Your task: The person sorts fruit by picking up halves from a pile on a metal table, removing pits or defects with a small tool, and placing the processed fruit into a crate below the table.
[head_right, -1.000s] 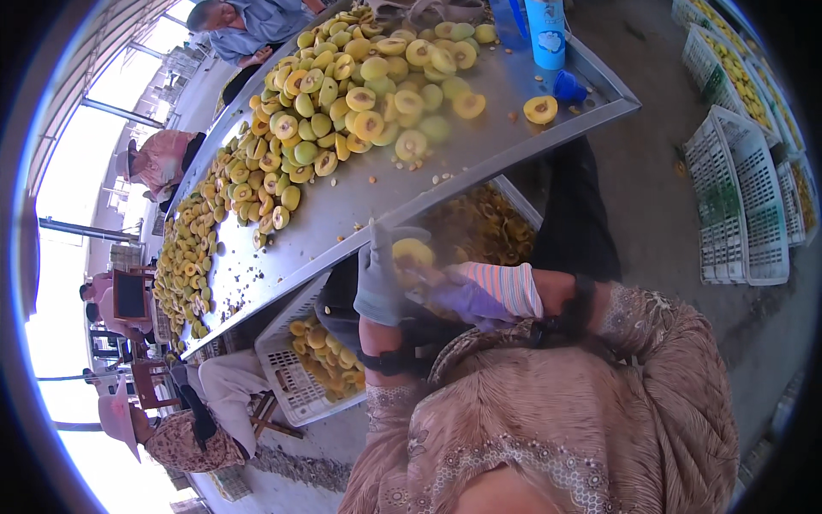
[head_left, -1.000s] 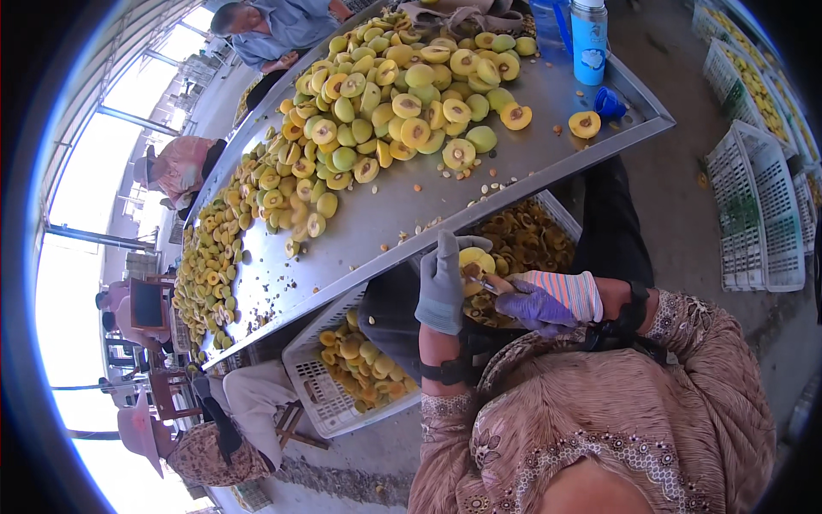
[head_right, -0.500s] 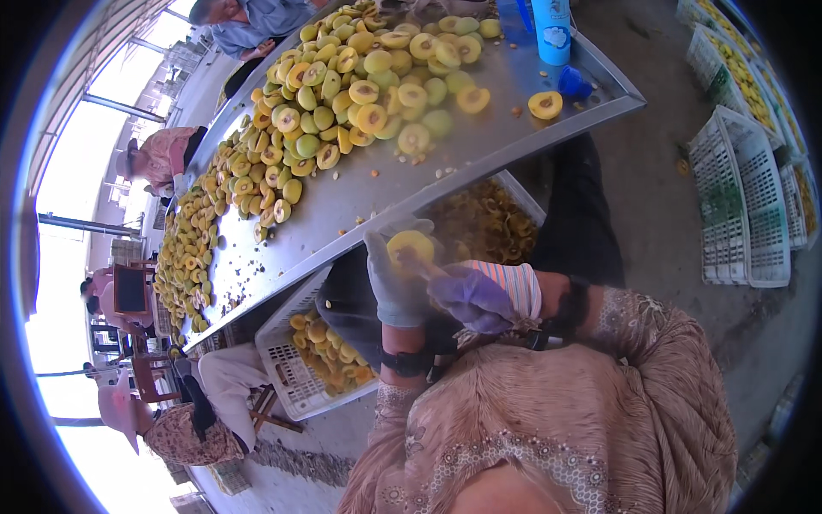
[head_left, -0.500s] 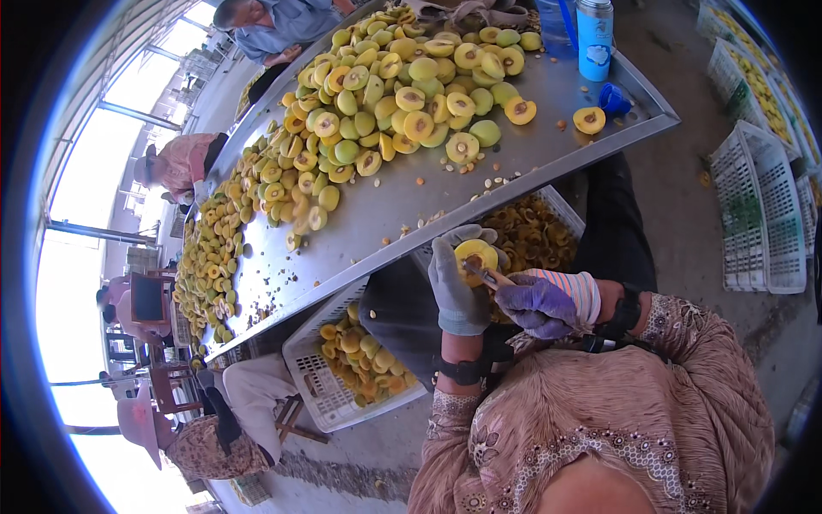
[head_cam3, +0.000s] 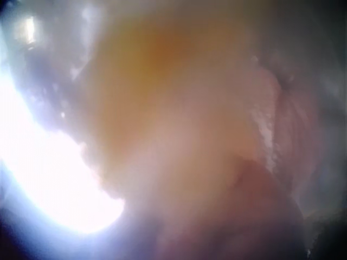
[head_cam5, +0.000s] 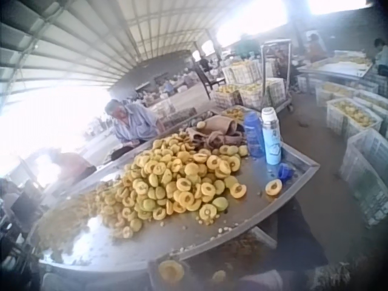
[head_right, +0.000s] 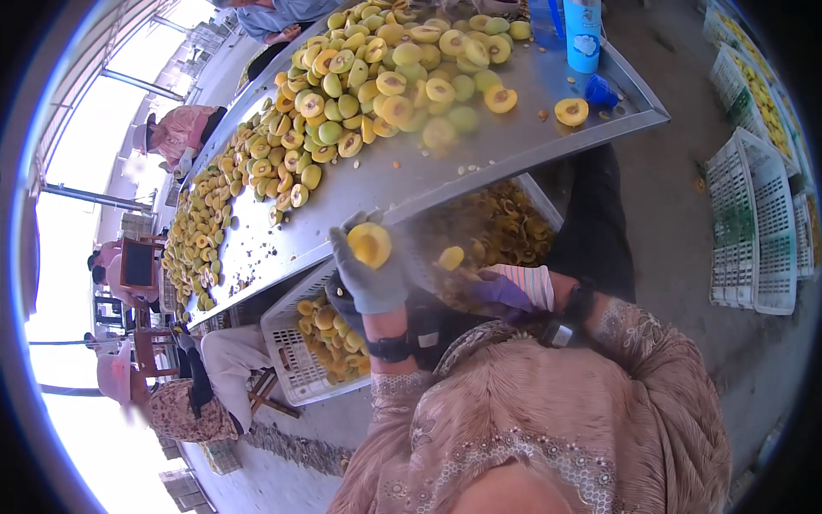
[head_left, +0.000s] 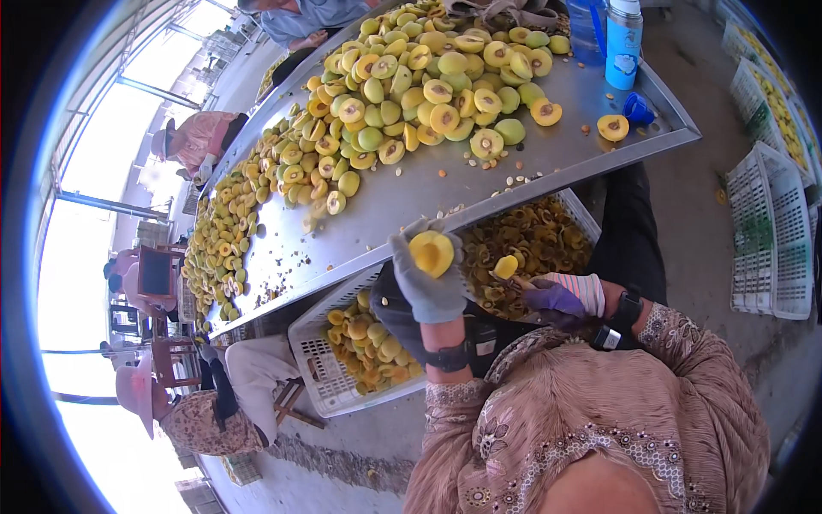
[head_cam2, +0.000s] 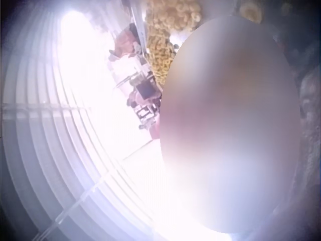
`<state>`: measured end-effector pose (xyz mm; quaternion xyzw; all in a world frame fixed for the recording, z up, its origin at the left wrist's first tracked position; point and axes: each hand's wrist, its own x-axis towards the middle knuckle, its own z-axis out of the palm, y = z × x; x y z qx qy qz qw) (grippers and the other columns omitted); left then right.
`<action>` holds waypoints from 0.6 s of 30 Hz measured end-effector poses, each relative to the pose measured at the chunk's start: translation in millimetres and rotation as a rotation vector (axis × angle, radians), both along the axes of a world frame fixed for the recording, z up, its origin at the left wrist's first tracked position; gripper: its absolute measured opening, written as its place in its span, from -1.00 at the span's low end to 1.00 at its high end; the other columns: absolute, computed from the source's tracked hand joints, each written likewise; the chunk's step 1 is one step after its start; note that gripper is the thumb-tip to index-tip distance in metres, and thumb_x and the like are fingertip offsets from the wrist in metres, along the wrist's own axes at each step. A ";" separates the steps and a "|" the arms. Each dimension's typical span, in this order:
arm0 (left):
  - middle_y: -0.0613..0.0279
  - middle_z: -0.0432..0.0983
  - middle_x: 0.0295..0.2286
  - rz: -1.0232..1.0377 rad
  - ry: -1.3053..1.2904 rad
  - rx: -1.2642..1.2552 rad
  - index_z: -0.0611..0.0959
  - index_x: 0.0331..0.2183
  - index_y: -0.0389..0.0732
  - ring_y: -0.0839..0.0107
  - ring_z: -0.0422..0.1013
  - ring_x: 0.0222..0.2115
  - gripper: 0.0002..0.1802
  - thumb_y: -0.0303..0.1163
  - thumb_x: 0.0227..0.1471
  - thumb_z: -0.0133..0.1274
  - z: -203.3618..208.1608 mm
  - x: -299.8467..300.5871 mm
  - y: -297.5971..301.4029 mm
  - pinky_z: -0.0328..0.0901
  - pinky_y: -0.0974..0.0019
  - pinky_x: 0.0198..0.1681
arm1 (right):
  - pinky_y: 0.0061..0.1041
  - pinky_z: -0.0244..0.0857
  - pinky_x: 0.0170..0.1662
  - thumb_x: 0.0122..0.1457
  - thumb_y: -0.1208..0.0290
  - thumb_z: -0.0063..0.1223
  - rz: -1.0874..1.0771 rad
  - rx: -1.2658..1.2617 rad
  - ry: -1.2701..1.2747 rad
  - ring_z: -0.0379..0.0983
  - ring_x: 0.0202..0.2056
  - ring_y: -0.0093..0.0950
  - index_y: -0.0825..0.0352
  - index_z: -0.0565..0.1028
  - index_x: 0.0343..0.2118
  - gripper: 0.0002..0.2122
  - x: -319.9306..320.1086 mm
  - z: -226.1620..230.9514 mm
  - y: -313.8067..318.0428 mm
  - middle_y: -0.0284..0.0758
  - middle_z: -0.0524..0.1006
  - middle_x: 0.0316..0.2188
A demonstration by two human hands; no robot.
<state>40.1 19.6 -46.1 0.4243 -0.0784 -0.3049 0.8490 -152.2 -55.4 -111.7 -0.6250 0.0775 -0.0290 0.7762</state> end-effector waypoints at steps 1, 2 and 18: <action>0.03 0.45 -0.37 0.014 -0.087 0.115 0.47 -0.28 -0.27 0.27 0.37 -0.49 -0.53 0.00 0.13 -0.18 1.4 11.4 17.2 0.32 0.29 -0.41 | -0.70 0.02 -0.71 0.18 0.14 -0.10 -0.009 0.001 -0.006 0.17 -0.74 -0.68 0.25 0.40 -0.37 -0.75 -0.4 -19.3 -5.6 -0.51 0.27 -0.71; -0.02 0.46 -0.40 0.030 -0.216 0.156 0.46 -0.29 -0.32 0.26 0.37 -0.59 -0.51 0.00 0.13 -0.16 1.9 23.9 32.1 0.31 0.31 -0.50 | -0.66 0.07 -0.69 0.16 0.15 -0.11 0.079 -0.161 0.326 0.19 -0.72 -0.64 0.25 0.41 -0.34 -0.76 -2.5 -41.2 -16.3 -0.49 0.27 -0.71; -0.01 0.47 -0.18 -0.436 -1.572 1.292 0.44 -0.04 -0.12 0.03 0.38 -0.14 -0.44 -0.12 -0.09 0.11 16.9 75.1 -151.7 0.28 0.13 -0.10 | -0.55 0.09 -0.69 0.11 0.14 -0.04 -0.162 -0.149 0.645 0.21 -0.75 -0.59 0.27 0.34 -0.50 -0.73 -35.3 -49.2 -30.9 -0.42 0.31 -0.73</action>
